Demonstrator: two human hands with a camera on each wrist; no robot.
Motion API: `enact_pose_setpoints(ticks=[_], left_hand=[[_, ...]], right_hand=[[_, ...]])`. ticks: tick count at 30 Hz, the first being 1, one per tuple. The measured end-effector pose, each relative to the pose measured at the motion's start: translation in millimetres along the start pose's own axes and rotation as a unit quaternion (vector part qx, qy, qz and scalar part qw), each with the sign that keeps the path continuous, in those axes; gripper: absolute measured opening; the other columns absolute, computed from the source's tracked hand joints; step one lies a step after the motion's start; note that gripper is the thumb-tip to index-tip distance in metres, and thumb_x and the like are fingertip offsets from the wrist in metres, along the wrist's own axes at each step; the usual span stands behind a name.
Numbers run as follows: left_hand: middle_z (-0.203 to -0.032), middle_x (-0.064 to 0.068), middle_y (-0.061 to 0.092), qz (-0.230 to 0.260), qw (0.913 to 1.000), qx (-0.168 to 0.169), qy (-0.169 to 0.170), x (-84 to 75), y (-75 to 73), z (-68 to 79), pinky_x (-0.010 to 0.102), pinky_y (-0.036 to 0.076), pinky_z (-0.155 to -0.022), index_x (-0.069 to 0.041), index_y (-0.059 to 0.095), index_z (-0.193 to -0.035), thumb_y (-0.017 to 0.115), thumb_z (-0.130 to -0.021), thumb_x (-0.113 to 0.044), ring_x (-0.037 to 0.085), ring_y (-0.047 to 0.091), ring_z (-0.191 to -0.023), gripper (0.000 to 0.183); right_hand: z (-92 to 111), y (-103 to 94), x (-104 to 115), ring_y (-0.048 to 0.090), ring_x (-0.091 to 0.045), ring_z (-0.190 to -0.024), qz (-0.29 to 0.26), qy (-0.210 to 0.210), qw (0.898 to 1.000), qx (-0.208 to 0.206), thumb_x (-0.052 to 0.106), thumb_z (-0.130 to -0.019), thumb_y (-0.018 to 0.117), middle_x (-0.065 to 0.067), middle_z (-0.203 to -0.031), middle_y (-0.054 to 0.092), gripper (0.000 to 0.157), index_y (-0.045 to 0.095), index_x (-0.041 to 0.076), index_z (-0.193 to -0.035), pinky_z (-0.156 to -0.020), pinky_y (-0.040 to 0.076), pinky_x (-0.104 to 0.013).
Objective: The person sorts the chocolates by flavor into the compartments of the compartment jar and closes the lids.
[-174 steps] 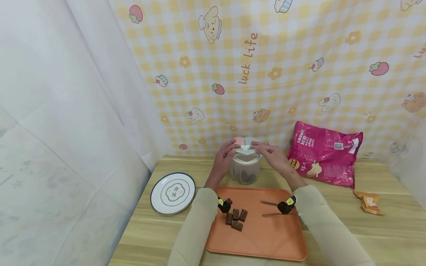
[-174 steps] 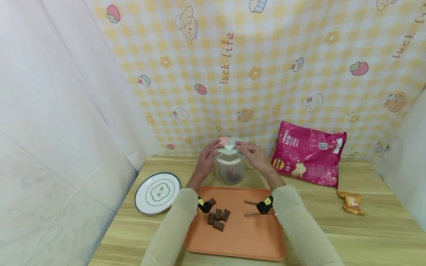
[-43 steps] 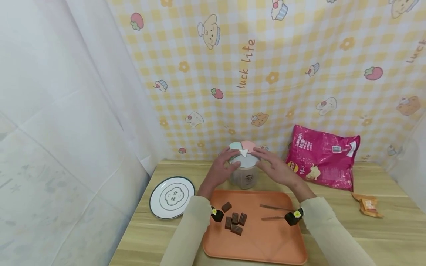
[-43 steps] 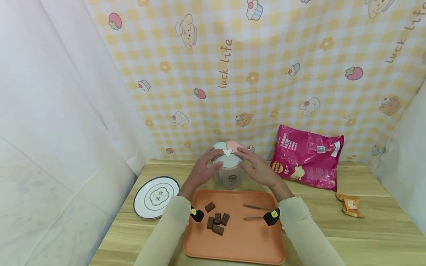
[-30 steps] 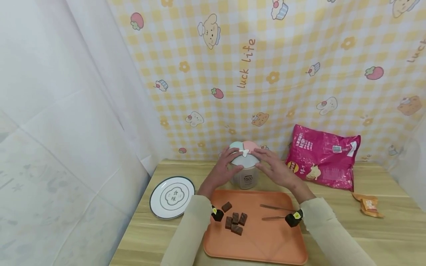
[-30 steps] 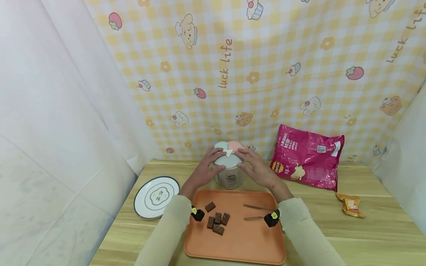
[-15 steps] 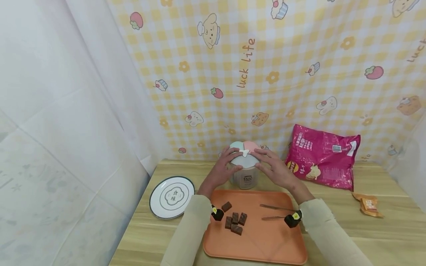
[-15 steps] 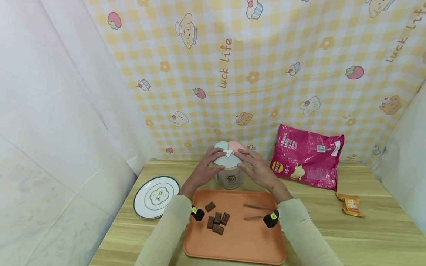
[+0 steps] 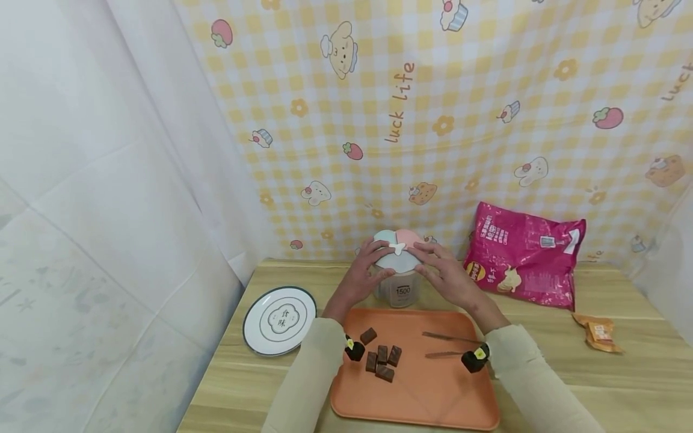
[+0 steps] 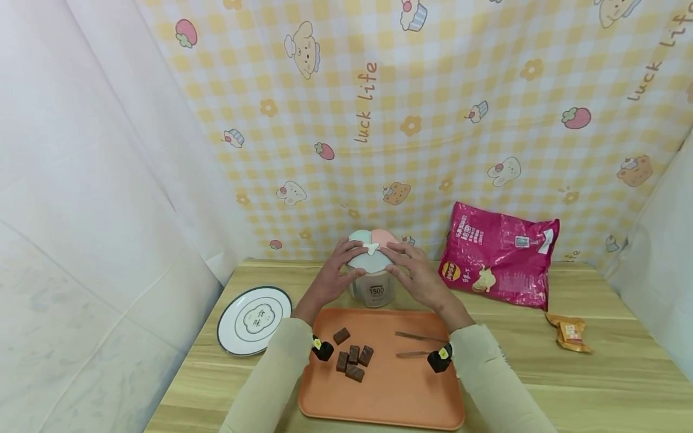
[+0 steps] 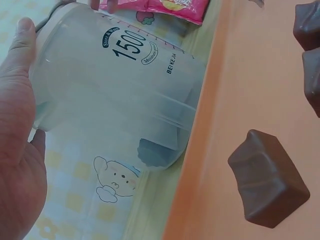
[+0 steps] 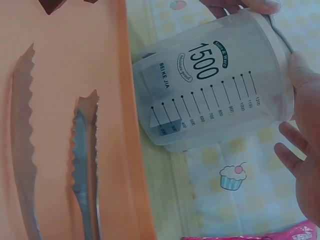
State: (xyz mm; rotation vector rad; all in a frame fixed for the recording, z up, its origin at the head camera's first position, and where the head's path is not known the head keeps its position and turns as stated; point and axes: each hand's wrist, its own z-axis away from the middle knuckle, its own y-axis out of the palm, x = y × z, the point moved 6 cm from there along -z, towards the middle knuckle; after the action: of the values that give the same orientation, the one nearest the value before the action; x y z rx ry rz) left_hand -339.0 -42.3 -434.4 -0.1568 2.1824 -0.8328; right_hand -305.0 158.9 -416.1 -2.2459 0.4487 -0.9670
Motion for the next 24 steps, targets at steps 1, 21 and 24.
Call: enact_pose_setpoints(ticks=[1,21,24], left_hand=[[-0.153,0.008,0.046,0.0,1.0,0.0,-0.002,0.2,0.1,-0.2,0.059,0.023,-0.117,-0.011,0.06,-0.143,0.074,-0.096,-0.019,0.046,0.016,-0.152,0.05],[-0.128,0.006,0.061,0.002,0.997,-0.075,0.016,-7.2,-6.1,-14.6,0.045,0.04,-0.105,-0.007,0.073,-0.118,0.046,-0.11,-0.043,0.023,0.05,-0.126,0.046],[-0.124,0.005,0.062,0.015,0.9965,-0.082,0.012,-7.7,-7.9,-15.8,0.046,0.037,-0.108,-0.007,0.074,-0.115,0.047,-0.111,-0.038,0.023,0.051,-0.125,0.041]], right_hand=[[0.4,0.4,-0.6,0.035,-0.042,-0.145,0.003,0.001,1.0,-0.002,0.01,-0.101,0.067,-0.014,-0.146,0.052,0.045,0.059,0.006,-0.145,-0.108,0.035,-0.064],[-8.4,-6.0,-1.7,0.055,-0.034,-0.126,-0.059,0.062,0.995,-0.047,0.015,-0.108,0.056,-0.013,-0.129,0.062,0.031,0.068,0.002,-0.134,-0.097,0.048,-0.054],[-7.9,-5.7,-4.9,0.056,-0.029,-0.122,-0.061,0.091,0.993,-0.045,0.021,-0.11,0.054,-0.01,-0.129,0.062,0.034,0.068,0.004,-0.135,-0.091,0.05,-0.05]])
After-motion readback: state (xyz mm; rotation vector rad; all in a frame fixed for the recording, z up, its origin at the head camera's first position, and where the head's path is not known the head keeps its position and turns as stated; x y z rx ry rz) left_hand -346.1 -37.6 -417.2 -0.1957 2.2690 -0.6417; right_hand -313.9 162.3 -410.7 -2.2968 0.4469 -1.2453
